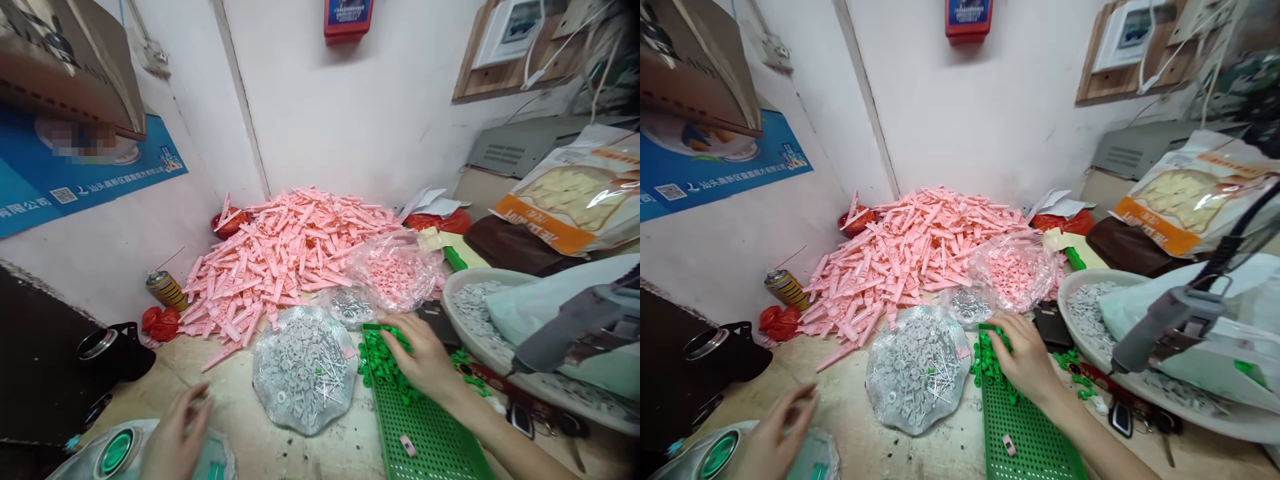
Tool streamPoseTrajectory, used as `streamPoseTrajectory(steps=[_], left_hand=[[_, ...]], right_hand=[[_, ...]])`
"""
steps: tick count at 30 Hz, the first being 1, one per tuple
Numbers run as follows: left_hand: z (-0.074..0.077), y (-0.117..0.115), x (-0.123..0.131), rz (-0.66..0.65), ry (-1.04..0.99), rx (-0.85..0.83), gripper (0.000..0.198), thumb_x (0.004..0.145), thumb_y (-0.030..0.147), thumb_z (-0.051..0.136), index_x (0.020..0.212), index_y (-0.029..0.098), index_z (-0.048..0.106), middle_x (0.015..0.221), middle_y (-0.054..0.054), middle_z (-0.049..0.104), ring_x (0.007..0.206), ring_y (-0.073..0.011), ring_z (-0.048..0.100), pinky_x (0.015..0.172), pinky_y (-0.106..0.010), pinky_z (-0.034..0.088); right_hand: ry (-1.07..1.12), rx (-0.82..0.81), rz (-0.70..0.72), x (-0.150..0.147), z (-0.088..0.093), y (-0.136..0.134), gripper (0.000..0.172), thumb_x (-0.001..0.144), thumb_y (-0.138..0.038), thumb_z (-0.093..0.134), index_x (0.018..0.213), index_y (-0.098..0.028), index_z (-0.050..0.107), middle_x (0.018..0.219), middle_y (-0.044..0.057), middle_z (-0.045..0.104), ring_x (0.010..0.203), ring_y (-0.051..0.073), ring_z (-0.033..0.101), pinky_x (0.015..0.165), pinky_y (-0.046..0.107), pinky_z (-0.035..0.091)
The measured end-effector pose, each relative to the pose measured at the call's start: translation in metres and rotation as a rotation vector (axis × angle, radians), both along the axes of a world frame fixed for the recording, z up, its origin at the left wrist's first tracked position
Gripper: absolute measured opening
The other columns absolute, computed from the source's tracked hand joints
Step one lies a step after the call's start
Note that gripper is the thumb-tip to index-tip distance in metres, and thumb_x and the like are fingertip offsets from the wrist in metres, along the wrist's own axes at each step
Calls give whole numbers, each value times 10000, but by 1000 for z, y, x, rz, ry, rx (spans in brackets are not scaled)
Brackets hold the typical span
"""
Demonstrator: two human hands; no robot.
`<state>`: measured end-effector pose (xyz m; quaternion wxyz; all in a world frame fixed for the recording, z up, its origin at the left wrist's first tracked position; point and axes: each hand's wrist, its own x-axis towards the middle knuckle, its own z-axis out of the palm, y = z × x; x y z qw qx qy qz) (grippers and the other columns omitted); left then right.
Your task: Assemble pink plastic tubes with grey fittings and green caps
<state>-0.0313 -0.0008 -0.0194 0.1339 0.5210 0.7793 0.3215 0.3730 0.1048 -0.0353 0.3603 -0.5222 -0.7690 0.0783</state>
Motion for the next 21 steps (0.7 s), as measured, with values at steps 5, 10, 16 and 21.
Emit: streamPoseTrajectory(steps=[5,10,16,21], left_hand=[[8,157,108,-479,92,-49,222,901,257,500,1030,205,673,1131,-94,688,1090,-220,614,980,-348,461],[-7,253,166,-475,189,-113,315,902,341,596,1155,155,599,1174,-97,621,1009,-222,621,866,-446,528],[-16,287,184,-399,267,-42,347,917,328,572,1209,140,574,1213,-85,591,1049,-249,604,888,-445,511],[-10,309,206,-350,384,-101,363,915,327,576,1240,167,550,1231,-109,585,1016,-227,617,849,-435,541]], right_hand=[[-323,-315,-8,-46,-11,83,163,889,-125,537,877,-141,699,935,104,702,969,247,634,880,378,463],[-434,-397,-100,-60,-18,111,193,931,-309,602,1007,-137,646,1053,66,660,961,197,635,871,409,516],[-412,-399,-104,-60,-22,115,187,934,-302,593,993,-133,647,1045,66,661,971,200,629,874,405,505],[-318,-349,-93,-56,-23,112,200,866,-67,501,885,-126,691,999,123,689,994,228,625,842,312,438]])
